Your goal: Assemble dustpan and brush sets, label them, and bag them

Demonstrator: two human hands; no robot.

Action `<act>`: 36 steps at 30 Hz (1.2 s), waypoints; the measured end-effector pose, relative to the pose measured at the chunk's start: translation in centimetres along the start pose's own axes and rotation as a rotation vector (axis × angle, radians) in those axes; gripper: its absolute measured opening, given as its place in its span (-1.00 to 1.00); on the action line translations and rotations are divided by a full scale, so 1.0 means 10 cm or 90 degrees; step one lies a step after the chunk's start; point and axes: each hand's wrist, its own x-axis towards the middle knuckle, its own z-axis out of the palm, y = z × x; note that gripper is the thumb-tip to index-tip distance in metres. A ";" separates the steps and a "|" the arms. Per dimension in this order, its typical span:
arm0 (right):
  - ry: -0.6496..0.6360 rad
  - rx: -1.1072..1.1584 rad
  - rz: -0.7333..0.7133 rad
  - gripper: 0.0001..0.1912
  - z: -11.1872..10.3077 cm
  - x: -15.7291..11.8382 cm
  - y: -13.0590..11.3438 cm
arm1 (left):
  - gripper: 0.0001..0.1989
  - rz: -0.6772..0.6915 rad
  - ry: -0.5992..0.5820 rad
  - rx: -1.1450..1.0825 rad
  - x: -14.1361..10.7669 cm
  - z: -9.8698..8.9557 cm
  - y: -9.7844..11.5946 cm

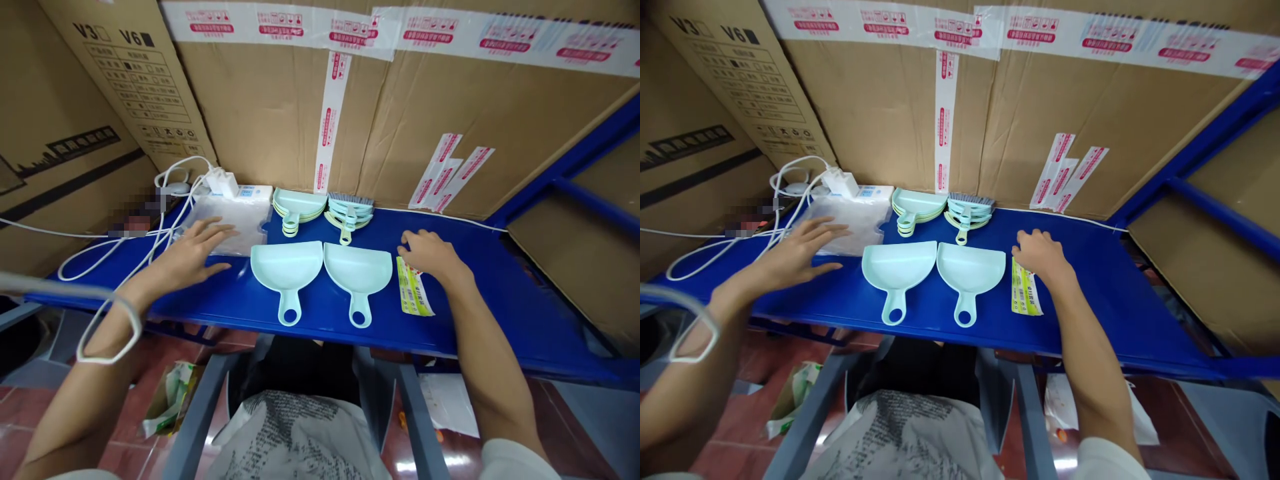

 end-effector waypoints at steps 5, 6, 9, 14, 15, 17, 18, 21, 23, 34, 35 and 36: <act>0.211 0.171 -0.184 -0.65 -0.09 -0.06 -0.21 | -0.51 0.164 0.076 0.063 -0.09 0.22 -0.75; 0.215 0.207 -0.258 -0.67 -0.09 -0.08 -0.26 | -0.54 0.184 0.101 0.061 -0.10 0.23 -0.82; 0.218 0.251 -0.413 -0.70 -0.05 -0.14 -0.42 | -0.58 0.224 0.142 0.047 -0.13 0.19 -0.94; 0.246 0.233 -0.458 -0.69 0.02 -0.17 -0.50 | -0.27 0.173 0.032 0.008 -0.08 0.05 -0.93; 0.253 0.238 -0.454 -0.69 0.02 -0.16 -0.49 | -0.27 0.129 -0.016 -0.010 0.00 0.03 -0.89; 0.276 0.247 -0.456 -0.70 0.04 -0.12 -0.47 | -0.30 0.020 -0.113 -0.064 0.25 0.03 -0.75; 0.292 0.252 -0.463 -0.71 0.06 -0.10 -0.46 | -0.34 -0.068 -0.159 -0.064 0.41 0.04 -0.66; 0.340 0.271 -0.497 -0.74 0.11 -0.03 -0.44 | -0.25 -0.364 -0.303 0.026 0.98 0.16 -0.36; 0.353 0.277 -0.511 -0.75 0.14 -0.01 -0.44 | -0.04 -0.444 -0.383 0.043 1.30 0.27 -0.19; 0.364 0.309 -0.512 -0.73 0.16 -0.06 -0.48 | -0.14 -0.525 -0.311 -0.047 1.25 0.31 -0.56; 0.365 0.337 -0.516 -0.74 0.14 -0.07 -0.50 | -0.19 -0.546 -0.292 -0.033 1.17 0.26 -0.68; 0.360 0.376 -0.519 -0.75 0.12 -0.09 -0.53 | -0.24 -0.576 -0.270 -0.015 1.09 0.21 -0.79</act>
